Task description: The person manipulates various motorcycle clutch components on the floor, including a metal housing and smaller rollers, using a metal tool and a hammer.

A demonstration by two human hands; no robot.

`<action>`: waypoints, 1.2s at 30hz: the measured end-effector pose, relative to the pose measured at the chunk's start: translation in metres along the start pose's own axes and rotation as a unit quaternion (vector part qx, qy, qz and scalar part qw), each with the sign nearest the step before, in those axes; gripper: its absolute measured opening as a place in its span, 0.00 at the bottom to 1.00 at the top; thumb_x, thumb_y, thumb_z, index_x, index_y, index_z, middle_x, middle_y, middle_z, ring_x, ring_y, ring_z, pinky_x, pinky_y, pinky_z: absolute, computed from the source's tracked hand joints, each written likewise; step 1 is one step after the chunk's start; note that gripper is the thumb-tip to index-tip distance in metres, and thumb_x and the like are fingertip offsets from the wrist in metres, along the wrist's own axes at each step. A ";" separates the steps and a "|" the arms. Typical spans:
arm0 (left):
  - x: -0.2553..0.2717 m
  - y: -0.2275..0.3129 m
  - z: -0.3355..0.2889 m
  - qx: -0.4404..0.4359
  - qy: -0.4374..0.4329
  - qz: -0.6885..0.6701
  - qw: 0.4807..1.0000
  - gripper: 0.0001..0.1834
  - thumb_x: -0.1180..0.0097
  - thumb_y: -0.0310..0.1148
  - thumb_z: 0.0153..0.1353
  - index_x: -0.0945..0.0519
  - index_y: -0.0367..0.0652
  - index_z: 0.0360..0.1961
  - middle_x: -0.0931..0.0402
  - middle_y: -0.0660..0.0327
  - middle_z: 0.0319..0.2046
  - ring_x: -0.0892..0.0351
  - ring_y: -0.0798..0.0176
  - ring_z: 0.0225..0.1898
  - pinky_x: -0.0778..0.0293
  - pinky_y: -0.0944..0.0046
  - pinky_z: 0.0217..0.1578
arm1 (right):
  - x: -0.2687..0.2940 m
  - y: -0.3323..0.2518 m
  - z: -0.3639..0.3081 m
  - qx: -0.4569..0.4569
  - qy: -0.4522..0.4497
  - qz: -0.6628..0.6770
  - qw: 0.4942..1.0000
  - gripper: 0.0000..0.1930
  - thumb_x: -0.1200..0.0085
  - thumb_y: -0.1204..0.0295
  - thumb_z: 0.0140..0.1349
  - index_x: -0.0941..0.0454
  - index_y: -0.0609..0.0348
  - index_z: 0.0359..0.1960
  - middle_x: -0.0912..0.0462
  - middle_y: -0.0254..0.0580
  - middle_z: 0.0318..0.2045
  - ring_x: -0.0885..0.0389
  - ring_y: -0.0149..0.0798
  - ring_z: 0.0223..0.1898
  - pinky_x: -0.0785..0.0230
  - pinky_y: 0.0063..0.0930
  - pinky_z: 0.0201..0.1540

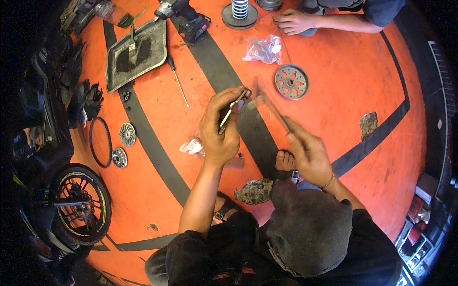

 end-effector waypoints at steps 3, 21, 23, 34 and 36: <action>0.031 -0.012 0.002 0.094 0.101 -0.039 0.990 0.13 0.50 0.26 0.72 0.28 0.35 0.55 0.22 0.52 0.52 0.21 0.59 0.55 0.27 0.60 0.57 | -0.031 0.008 0.008 0.038 -0.109 -0.038 0.993 0.20 0.52 0.72 0.71 0.28 0.65 0.63 0.19 0.56 0.33 0.18 0.47 0.32 0.26 0.35 0.37; 0.074 -0.054 -0.020 0.309 0.235 -0.327 0.861 0.25 0.65 0.46 0.78 0.31 0.39 0.64 0.23 0.56 0.55 0.21 0.60 0.55 0.23 0.58 0.53 | -0.087 0.131 0.121 0.311 0.026 -0.438 0.843 0.17 0.46 0.75 0.58 0.20 0.53 0.50 0.22 0.50 0.42 0.24 0.55 0.47 0.29 0.48 0.52; 0.071 -0.055 -0.021 0.315 0.233 -0.285 0.875 0.26 0.67 0.46 0.79 0.31 0.38 0.65 0.23 0.58 0.54 0.22 0.63 0.55 0.23 0.59 0.53 | -0.090 0.142 0.108 0.288 -0.002 -0.380 0.879 0.17 0.43 0.73 0.57 0.20 0.54 0.50 0.22 0.50 0.42 0.23 0.55 0.48 0.28 0.47 0.52; 0.046 -0.067 -0.022 0.345 0.172 -0.231 0.893 0.24 0.41 0.16 0.60 0.36 0.43 0.54 0.21 0.53 0.46 0.16 0.60 0.42 0.16 0.62 0.35 | -0.115 0.151 0.090 0.218 -0.051 -0.272 0.936 0.14 0.36 0.70 0.59 0.21 0.62 0.44 0.18 0.47 0.35 0.16 0.49 0.38 0.22 0.39 0.39; 0.047 -0.063 -0.024 0.330 0.175 -0.211 0.903 0.23 0.42 0.16 0.60 0.36 0.43 0.52 0.23 0.53 0.47 0.16 0.61 0.42 0.16 0.63 0.35 | -0.104 0.149 0.095 -0.047 -0.042 0.108 0.992 0.13 0.36 0.70 0.62 0.21 0.63 0.44 0.15 0.44 0.36 0.14 0.39 0.36 0.23 0.31 0.34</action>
Point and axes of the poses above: each hand's wrist, its own z-axis towards the middle knuckle, its own x-axis out of the back of the hand, y = z × x, the point moved 10 cm from there along z, towards the middle knuckle
